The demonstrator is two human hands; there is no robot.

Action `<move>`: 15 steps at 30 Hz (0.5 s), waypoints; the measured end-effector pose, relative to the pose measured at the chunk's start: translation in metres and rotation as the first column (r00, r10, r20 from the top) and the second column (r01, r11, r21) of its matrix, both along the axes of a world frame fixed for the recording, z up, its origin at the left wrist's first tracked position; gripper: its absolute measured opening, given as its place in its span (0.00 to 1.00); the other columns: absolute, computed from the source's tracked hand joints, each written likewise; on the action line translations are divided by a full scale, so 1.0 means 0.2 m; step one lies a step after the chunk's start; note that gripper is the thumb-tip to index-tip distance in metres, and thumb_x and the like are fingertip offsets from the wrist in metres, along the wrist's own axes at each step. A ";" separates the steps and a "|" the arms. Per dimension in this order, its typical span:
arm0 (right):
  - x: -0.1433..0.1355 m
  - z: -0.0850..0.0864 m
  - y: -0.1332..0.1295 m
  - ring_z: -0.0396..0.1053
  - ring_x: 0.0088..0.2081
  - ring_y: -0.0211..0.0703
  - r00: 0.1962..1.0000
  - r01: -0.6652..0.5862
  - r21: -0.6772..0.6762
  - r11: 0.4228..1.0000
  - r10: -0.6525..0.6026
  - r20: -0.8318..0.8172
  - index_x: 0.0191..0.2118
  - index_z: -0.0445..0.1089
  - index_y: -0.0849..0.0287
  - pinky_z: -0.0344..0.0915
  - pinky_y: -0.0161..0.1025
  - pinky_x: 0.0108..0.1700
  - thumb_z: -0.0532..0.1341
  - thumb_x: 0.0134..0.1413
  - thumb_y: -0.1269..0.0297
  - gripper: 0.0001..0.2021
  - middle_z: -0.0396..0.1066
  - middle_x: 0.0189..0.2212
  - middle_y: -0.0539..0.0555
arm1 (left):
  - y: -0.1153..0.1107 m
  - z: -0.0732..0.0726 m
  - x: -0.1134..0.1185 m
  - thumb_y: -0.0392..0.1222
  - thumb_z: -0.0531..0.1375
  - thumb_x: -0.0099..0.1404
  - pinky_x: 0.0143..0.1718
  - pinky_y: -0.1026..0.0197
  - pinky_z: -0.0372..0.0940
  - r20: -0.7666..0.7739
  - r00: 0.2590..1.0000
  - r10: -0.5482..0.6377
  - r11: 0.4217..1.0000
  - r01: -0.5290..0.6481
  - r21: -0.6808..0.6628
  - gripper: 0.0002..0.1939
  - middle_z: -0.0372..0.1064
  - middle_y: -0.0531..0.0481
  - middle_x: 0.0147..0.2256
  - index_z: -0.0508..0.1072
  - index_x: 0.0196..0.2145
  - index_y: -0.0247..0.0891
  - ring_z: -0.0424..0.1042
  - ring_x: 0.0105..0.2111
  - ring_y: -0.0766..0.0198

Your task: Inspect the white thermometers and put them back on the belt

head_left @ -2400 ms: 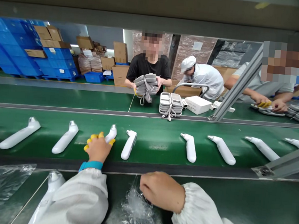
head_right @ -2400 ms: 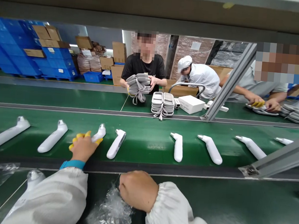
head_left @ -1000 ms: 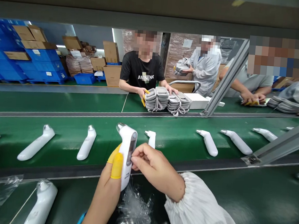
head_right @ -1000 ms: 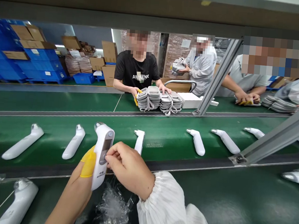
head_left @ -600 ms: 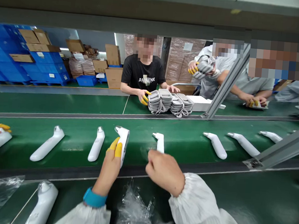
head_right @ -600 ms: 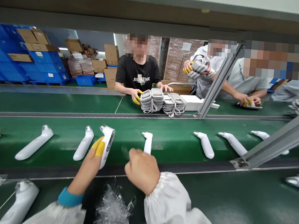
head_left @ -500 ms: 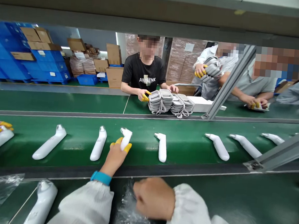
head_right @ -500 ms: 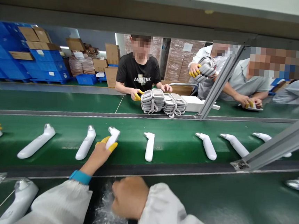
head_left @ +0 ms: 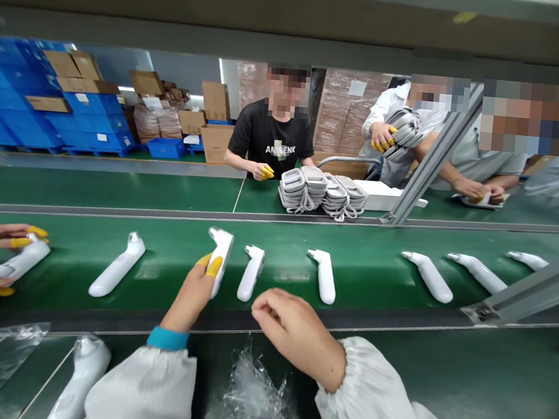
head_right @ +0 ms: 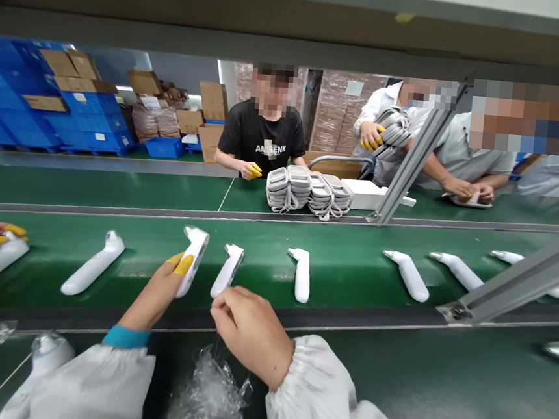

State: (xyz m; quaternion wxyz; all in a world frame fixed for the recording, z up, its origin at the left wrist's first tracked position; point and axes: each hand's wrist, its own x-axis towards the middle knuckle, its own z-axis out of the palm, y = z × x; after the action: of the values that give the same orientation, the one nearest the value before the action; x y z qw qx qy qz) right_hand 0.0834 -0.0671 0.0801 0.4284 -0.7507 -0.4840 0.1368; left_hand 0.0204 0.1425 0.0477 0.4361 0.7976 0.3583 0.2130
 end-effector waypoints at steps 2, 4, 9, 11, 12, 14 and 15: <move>-0.01 0.04 0.02 0.68 0.35 0.36 0.985 0.046 0.197 0.979 -0.011 -0.175 0.37 0.70 0.57 0.64 0.35 0.41 0.56 0.59 0.68 0.06 0.70 0.35 0.50 | -0.18 0.07 -0.04 0.56 0.46 0.68 0.53 0.56 0.62 0.193 0.979 -0.069 0.989 0.093 -0.115 0.26 0.69 0.44 0.53 0.65 0.55 0.40 0.67 0.53 0.55; -0.02 0.08 0.02 0.68 0.36 0.36 0.943 0.076 0.312 0.947 0.034 -0.332 0.38 0.69 0.57 0.66 0.35 0.41 0.59 0.58 0.67 0.04 0.70 0.35 0.50 | -0.36 0.13 -0.09 0.55 0.52 0.66 0.53 0.54 0.62 0.437 0.899 -0.035 0.908 0.211 -0.361 0.25 0.70 0.45 0.52 0.67 0.54 0.40 0.68 0.52 0.54; -0.05 0.11 0.00 0.67 0.31 0.36 0.797 0.094 0.323 0.942 0.123 -0.591 0.32 0.63 0.57 0.68 0.36 0.35 0.63 0.53 0.63 0.07 0.66 0.28 0.47 | -0.55 0.18 -0.19 0.55 0.57 0.65 0.59 0.51 0.57 0.488 0.873 0.022 0.814 0.268 -0.516 0.24 0.70 0.47 0.53 0.69 0.55 0.43 0.65 0.55 0.52; -0.05 0.12 -0.01 0.66 0.30 0.36 0.796 0.086 0.294 0.952 0.112 -0.595 0.31 0.61 0.57 0.67 0.36 0.35 0.64 0.52 0.62 0.10 0.66 0.27 0.46 | -0.55 0.16 -0.20 0.55 0.57 0.65 0.59 0.50 0.56 0.470 0.882 -0.024 0.837 0.275 -0.472 0.25 0.69 0.47 0.54 0.68 0.57 0.45 0.65 0.56 0.51; -0.05 0.12 -0.02 0.66 0.30 0.36 0.804 0.084 0.280 0.956 0.101 -0.585 0.30 0.61 0.57 0.66 0.36 0.34 0.65 0.51 0.61 0.11 0.65 0.26 0.46 | -0.55 0.16 -0.21 0.55 0.57 0.65 0.60 0.50 0.56 0.465 0.885 -0.037 0.850 0.272 -0.450 0.25 0.69 0.47 0.55 0.68 0.57 0.45 0.64 0.56 0.51; -0.04 0.12 -0.02 0.65 0.29 0.36 0.820 0.078 0.256 0.964 0.084 -0.566 0.30 0.60 0.57 0.64 0.35 0.33 0.66 0.50 0.60 0.13 0.65 0.25 0.45 | -0.55 0.15 -0.20 0.54 0.58 0.64 0.60 0.50 0.55 0.459 0.888 -0.032 0.875 0.247 -0.416 0.25 0.69 0.47 0.55 0.68 0.57 0.45 0.64 0.57 0.50; -0.03 0.12 -0.02 0.64 0.29 0.36 0.824 0.074 0.248 0.966 0.081 -0.561 0.30 0.60 0.57 0.64 0.35 0.32 0.67 0.49 0.59 0.14 0.64 0.24 0.45 | -0.56 0.15 -0.20 0.54 0.58 0.64 0.60 0.49 0.55 0.455 0.890 -0.024 0.883 0.232 -0.407 0.26 0.69 0.46 0.54 0.69 0.57 0.44 0.64 0.56 0.50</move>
State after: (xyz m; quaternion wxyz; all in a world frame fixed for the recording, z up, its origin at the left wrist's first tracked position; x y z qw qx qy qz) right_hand 0.0774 -0.0717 0.1039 0.6465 -0.6127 -0.3502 0.2896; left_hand -0.0197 0.0311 0.0776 0.6915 0.6284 0.2356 0.2674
